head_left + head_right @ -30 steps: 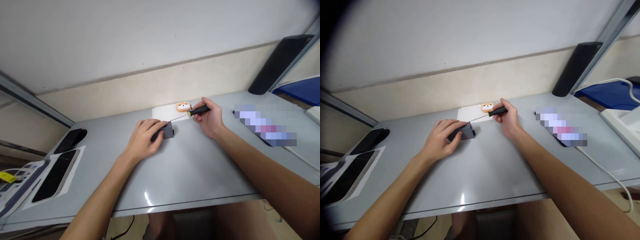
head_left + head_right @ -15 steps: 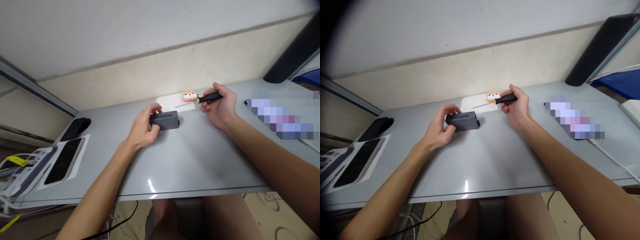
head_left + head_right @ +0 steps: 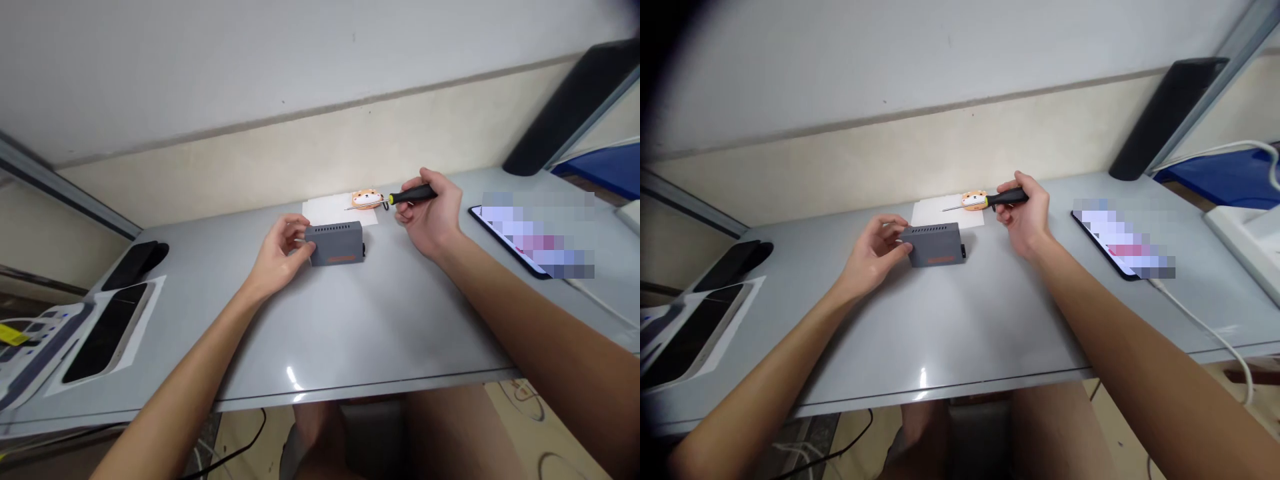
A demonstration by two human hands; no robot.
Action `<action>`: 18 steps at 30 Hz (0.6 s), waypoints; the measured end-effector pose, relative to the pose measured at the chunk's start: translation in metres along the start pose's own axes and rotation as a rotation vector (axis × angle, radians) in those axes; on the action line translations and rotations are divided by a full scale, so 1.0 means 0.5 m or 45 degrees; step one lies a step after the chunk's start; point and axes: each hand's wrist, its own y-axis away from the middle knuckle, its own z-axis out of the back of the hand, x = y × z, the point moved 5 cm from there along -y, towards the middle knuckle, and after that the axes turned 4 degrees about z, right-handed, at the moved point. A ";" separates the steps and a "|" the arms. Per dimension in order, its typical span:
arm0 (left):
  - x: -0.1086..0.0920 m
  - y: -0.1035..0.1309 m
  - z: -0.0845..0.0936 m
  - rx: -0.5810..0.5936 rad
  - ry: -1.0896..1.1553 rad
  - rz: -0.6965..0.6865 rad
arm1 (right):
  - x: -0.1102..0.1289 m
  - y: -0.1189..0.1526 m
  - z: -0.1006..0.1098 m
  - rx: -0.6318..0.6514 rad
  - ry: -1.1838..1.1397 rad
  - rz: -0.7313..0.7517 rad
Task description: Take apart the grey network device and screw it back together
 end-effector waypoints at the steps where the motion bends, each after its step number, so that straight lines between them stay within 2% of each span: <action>1: 0.002 0.000 -0.006 -0.001 0.011 0.042 | 0.005 -0.002 0.001 -0.008 0.010 0.031; 6: 0.021 0.002 -0.028 0.016 0.000 0.213 | 0.032 -0.005 0.006 -0.017 0.112 0.251; 13: 0.039 0.000 -0.027 -0.012 -0.087 0.323 | 0.071 0.050 -0.031 0.234 0.577 0.616; 18: 0.041 -0.003 -0.031 0.022 -0.136 0.302 | 0.085 0.094 -0.057 0.363 0.728 0.790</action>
